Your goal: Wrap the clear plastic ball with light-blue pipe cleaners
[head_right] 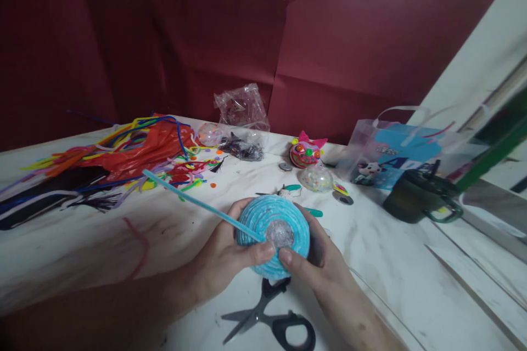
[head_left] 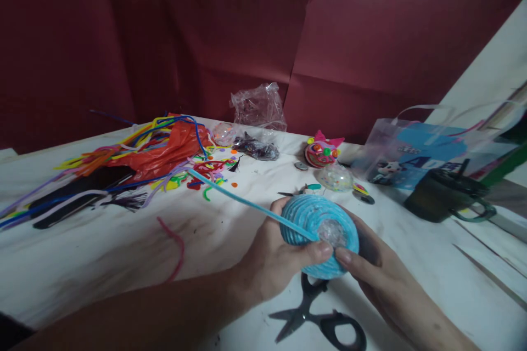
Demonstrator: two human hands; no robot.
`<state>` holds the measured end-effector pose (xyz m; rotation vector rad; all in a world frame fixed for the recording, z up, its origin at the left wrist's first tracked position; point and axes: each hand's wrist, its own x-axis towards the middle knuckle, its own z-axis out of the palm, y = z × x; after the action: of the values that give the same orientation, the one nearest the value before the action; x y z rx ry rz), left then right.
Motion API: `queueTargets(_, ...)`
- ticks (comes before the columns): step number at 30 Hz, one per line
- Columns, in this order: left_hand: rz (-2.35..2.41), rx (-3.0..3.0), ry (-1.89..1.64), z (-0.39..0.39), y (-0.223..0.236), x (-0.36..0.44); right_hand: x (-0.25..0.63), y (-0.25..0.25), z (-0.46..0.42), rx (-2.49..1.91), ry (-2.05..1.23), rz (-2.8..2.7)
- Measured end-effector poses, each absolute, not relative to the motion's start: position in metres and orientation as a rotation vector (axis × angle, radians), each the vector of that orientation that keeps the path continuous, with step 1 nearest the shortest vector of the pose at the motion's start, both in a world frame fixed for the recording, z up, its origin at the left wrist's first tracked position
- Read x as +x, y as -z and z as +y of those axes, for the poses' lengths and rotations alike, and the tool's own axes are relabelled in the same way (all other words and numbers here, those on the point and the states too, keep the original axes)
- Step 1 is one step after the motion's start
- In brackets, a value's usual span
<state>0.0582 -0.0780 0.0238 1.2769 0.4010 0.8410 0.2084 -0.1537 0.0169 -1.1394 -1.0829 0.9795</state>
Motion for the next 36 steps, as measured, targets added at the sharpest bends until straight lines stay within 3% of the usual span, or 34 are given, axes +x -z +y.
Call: queueTargets(36,0.478,1.272,-0.737,-0.063,-0.033,0.055,0.21,-0.015,-0.149,-1.249,-0.987,-1.213)
